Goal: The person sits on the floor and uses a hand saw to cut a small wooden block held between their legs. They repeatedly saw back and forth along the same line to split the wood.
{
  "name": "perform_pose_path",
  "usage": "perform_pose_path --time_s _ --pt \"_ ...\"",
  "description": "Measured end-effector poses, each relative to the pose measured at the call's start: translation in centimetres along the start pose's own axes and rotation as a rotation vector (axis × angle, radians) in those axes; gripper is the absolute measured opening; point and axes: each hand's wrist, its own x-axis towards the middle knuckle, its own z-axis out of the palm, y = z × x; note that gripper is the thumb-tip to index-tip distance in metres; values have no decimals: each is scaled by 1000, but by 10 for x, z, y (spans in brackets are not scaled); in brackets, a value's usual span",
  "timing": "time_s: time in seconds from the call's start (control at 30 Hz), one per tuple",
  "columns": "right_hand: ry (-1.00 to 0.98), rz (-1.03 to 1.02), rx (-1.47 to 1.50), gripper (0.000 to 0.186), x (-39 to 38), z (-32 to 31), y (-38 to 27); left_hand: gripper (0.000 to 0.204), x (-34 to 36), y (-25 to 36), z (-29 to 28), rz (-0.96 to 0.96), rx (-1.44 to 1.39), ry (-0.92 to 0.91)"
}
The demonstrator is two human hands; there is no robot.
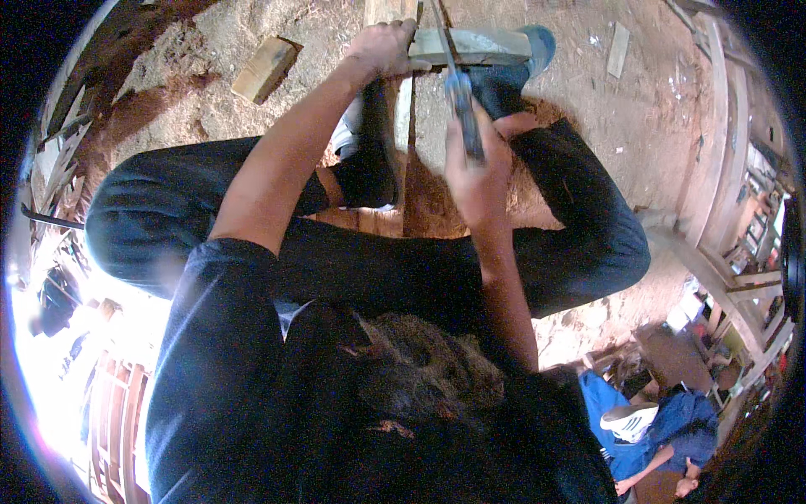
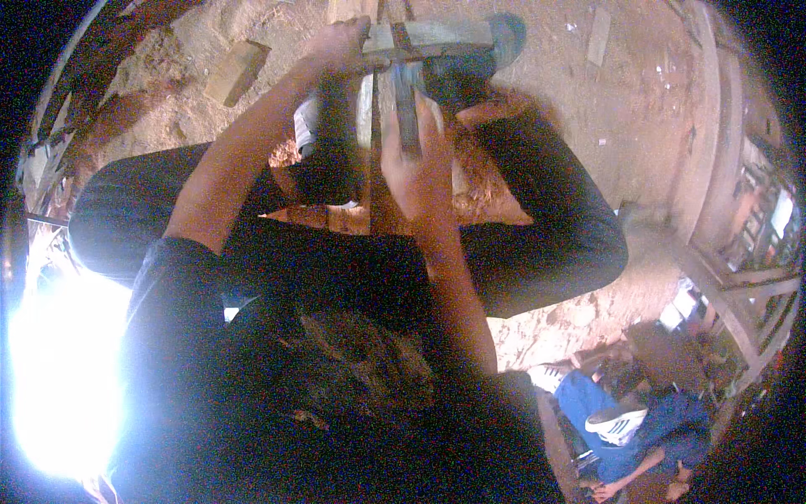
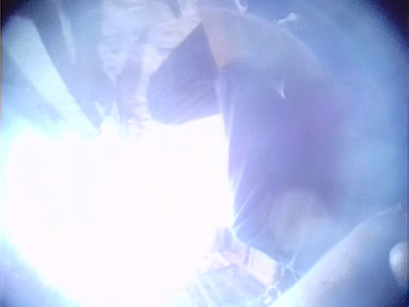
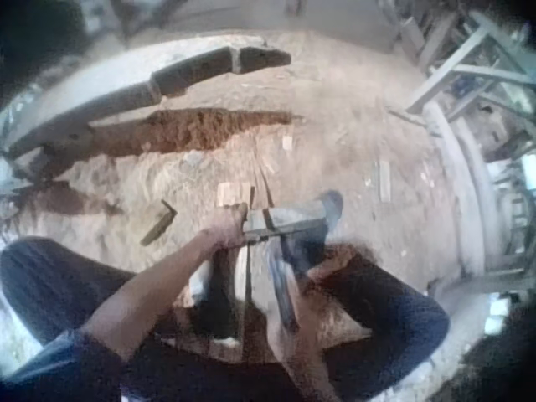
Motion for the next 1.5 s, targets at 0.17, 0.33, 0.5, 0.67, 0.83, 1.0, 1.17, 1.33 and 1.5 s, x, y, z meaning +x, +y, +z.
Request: perform_pose_path --time_s 0.17,0.33,0.5,0.67,0.83,1.0,1.17,1.33,1.5 --pt "94 -102 -82 32 -42 -17 13 80 9 -8 9 -6 -6 103" --pt "51 16 31 31 26 11 3 84 7 2 -6 8 20 -60" --pt "146 -148 5 32 -44 -7 21 81 8 2 -2 -29 23 23" --pt "-40 204 101 34 30 17 -1 79 3 3 -3 -1 3 12" --pt "102 -30 -23 32 -36 -4 13 79 4 5 -6 -23 -14 -2" --pt "121 -20 55 27 6 14 14 77 1 7 1 -4 21 82" --pt "55 14 70 27 3 5 4 76 -4 3 7 -5 47 51" --pt "99 -101 -16 30 -27 6 26 78 3 -1 6 -23 -22 145" --pt "-90 274 200 31 26 8 -13 80 -4 6 -2 -39 -12 -50"
